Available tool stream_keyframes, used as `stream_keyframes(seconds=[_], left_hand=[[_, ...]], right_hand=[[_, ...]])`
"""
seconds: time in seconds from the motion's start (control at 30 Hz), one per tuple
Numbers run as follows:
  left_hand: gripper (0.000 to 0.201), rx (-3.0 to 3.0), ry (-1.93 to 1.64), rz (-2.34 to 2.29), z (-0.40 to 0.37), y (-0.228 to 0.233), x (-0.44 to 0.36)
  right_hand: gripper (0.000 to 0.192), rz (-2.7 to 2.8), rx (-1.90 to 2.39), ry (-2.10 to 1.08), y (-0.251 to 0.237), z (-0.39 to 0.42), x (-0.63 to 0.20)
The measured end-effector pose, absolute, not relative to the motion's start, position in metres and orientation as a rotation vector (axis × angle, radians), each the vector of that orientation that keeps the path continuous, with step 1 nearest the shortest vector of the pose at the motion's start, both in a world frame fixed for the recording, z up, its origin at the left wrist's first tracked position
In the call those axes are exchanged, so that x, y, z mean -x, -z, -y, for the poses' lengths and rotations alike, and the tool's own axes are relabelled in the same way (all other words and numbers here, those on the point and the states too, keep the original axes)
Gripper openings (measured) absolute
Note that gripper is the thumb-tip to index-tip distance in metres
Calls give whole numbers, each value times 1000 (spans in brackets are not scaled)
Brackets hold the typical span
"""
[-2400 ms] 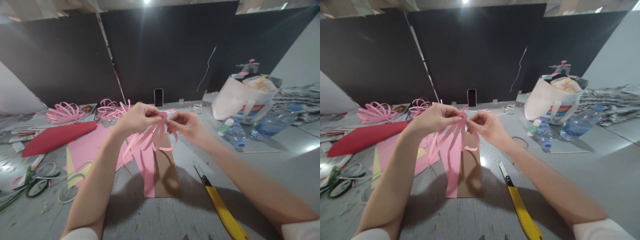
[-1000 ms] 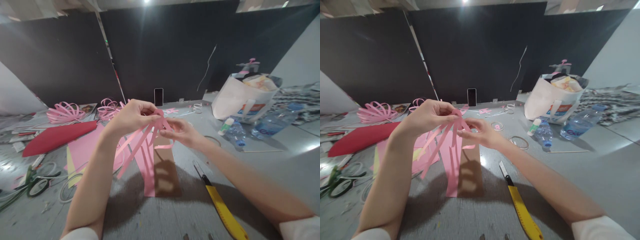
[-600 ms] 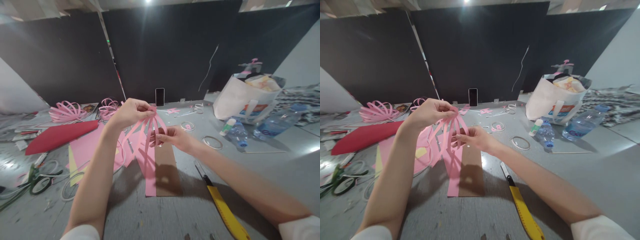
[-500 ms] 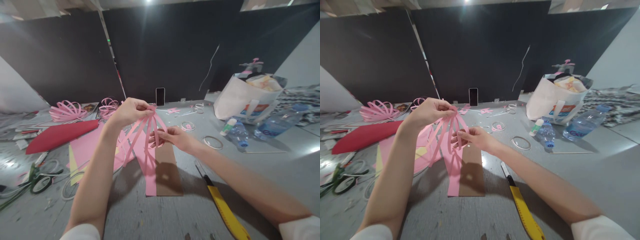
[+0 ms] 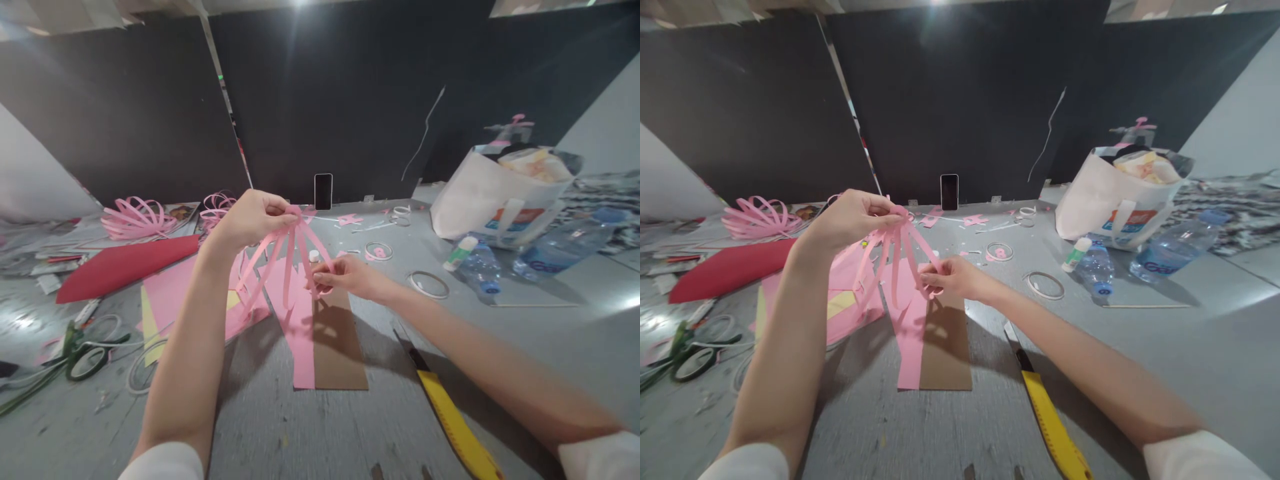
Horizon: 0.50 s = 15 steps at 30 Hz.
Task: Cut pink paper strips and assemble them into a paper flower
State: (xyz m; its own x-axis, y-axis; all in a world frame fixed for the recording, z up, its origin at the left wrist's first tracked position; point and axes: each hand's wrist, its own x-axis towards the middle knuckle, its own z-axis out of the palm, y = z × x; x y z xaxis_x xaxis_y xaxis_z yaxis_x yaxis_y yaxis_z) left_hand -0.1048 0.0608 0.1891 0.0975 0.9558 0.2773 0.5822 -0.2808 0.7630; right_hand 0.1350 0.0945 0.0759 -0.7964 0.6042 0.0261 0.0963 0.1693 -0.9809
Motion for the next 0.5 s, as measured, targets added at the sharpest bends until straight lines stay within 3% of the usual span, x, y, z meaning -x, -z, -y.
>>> stream_keyframes(seconds=[0.17, 0.37, 0.5], left_hand=[[27, -1890, -1100, -1518, -64, -189, 111], [27, -1886, -1152, -1572, -63, -191, 115], [27, -1924, -1154, -1606, -62, -191, 115]], right_hand=[[24, 2035, 868, -1511, -68, -105, -141], [40, 1898, 940, -1393, -74, -114, -149], [40, 1869, 956, -1325, -83, -114, -154]])
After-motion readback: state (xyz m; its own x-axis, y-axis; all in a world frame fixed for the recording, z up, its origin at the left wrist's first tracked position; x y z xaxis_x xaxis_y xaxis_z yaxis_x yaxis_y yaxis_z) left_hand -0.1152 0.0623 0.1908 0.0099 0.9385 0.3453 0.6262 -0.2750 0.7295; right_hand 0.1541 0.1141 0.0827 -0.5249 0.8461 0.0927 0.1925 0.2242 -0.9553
